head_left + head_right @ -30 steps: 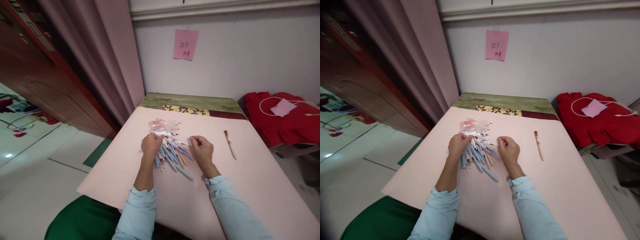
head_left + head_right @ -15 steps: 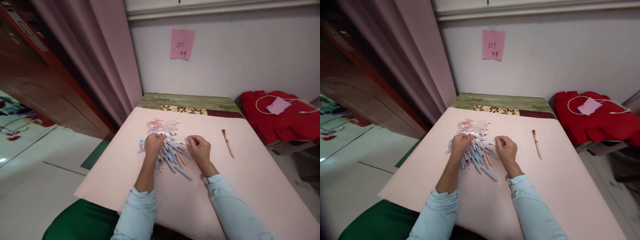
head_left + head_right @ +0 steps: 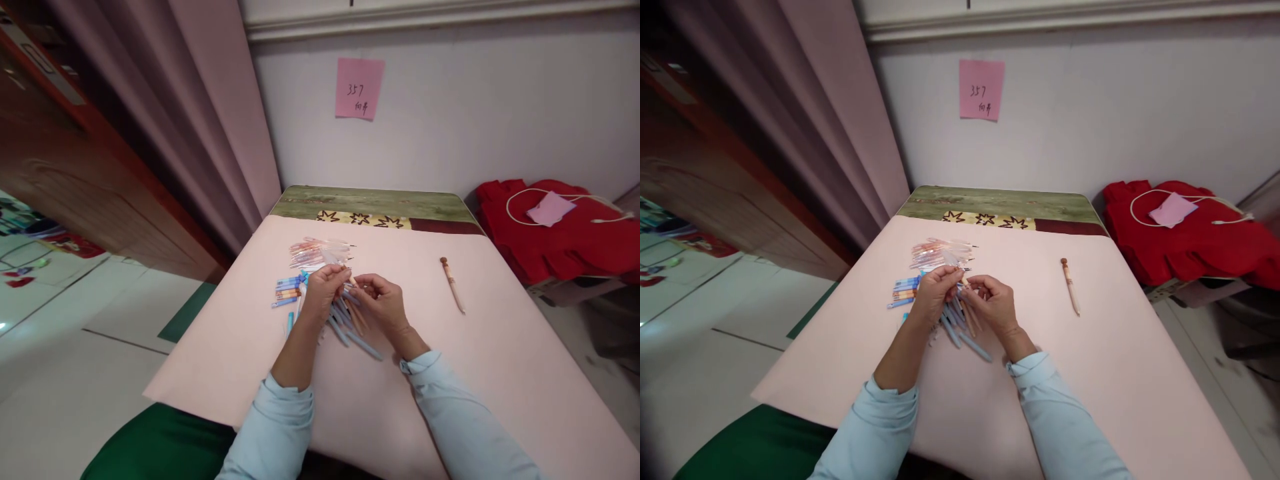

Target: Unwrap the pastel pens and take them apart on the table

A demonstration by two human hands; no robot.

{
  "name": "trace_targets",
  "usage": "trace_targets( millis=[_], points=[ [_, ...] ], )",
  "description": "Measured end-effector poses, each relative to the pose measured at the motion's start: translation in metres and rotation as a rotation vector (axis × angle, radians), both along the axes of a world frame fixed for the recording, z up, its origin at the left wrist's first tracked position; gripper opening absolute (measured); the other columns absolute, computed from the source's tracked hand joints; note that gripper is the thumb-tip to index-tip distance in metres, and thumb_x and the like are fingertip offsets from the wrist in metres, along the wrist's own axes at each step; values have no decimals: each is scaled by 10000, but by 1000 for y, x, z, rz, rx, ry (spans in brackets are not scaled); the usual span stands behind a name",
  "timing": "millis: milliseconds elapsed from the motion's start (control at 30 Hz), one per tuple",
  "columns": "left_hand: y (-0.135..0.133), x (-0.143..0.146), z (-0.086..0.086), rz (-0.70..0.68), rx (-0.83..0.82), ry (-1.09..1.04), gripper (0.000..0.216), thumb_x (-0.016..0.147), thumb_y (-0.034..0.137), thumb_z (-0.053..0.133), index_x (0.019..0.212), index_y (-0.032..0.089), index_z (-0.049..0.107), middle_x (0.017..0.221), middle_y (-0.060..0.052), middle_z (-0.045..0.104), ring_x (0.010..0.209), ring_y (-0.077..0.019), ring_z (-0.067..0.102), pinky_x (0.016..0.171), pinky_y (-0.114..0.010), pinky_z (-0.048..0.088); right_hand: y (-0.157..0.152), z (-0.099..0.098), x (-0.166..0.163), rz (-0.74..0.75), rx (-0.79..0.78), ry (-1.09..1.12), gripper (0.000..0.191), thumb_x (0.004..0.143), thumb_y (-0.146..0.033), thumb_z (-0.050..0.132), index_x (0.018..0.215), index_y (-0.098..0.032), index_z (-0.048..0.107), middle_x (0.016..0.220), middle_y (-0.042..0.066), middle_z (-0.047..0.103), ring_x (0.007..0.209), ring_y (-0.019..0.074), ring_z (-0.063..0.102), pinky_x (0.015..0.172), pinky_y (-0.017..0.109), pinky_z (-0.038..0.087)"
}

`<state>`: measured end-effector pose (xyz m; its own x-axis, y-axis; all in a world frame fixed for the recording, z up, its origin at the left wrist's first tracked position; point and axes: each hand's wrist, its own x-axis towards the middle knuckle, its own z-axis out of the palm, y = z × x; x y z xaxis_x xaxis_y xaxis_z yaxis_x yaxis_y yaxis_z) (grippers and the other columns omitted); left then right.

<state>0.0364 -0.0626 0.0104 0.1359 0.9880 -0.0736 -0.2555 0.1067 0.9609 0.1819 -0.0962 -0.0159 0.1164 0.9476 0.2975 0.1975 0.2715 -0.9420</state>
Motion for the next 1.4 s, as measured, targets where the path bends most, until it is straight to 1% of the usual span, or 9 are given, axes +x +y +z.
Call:
trace_targets(
  millis=[200,367,567,733,900,1000,1133,1267,1400],
  points=[
    [-3,6,3,-19,14,-36,283,672,344,791,791,135,644,605,30,567,444,-37,394,415,-184,258,2,-2,2,-32,58,-48,236,837,-401,657,863,-173,714,626,-12,621,510,91,468,496,213,396],
    [-3,6,3,-57,30,-26,265,659,328,797,765,127,660,634,18,584,469,-38,410,439,-188,280,2,-3,4,-9,92,-73,211,889,-359,599,911,-189,722,745,17,693,650,132,603,617,239,479],
    [-3,6,1,-98,46,-35,251,668,311,801,783,131,669,655,15,606,493,-44,440,466,-187,316,3,-4,5,-14,125,-80,193,902,-335,588,963,-203,716,865,41,721,740,155,654,672,264,522],
    [-5,6,0,-118,88,-60,280,622,261,838,828,149,686,687,8,648,579,-86,568,582,-208,435,5,-6,5,-10,154,-85,204,901,-308,585,1037,-211,702,938,47,713,725,145,656,682,273,538],
    [-5,5,-3,-146,89,-48,301,632,277,837,865,146,699,662,-5,652,637,-125,627,651,-243,484,4,-6,5,5,146,-78,214,891,-276,583,1067,-220,691,937,37,720,715,142,656,703,281,545],
    [-4,5,-3,-146,95,-38,302,630,281,836,864,146,704,671,-4,649,637,-123,622,654,-245,486,3,-5,3,5,126,-49,225,880,-283,602,1079,-216,683,903,33,721,706,141,654,703,281,547],
    [-5,7,3,-78,79,-52,272,620,278,833,810,148,689,743,-12,672,624,-103,591,605,-220,451,3,-4,1,2,77,64,300,841,-312,670,1123,-212,656,856,19,701,628,114,614,633,254,538],
    [-6,6,7,-26,46,-55,260,629,286,820,793,145,677,676,9,638,558,-76,519,538,-202,379,3,-6,0,-27,52,250,359,788,-329,733,1119,-219,644,881,15,676,614,98,590,593,240,529],
    [-6,6,5,-60,20,-46,295,612,292,830,813,148,669,655,20,617,530,-65,478,522,-205,346,3,-4,0,-54,17,302,340,776,-357,740,1070,-205,661,819,19,680,614,115,598,556,243,526]
  ],
)
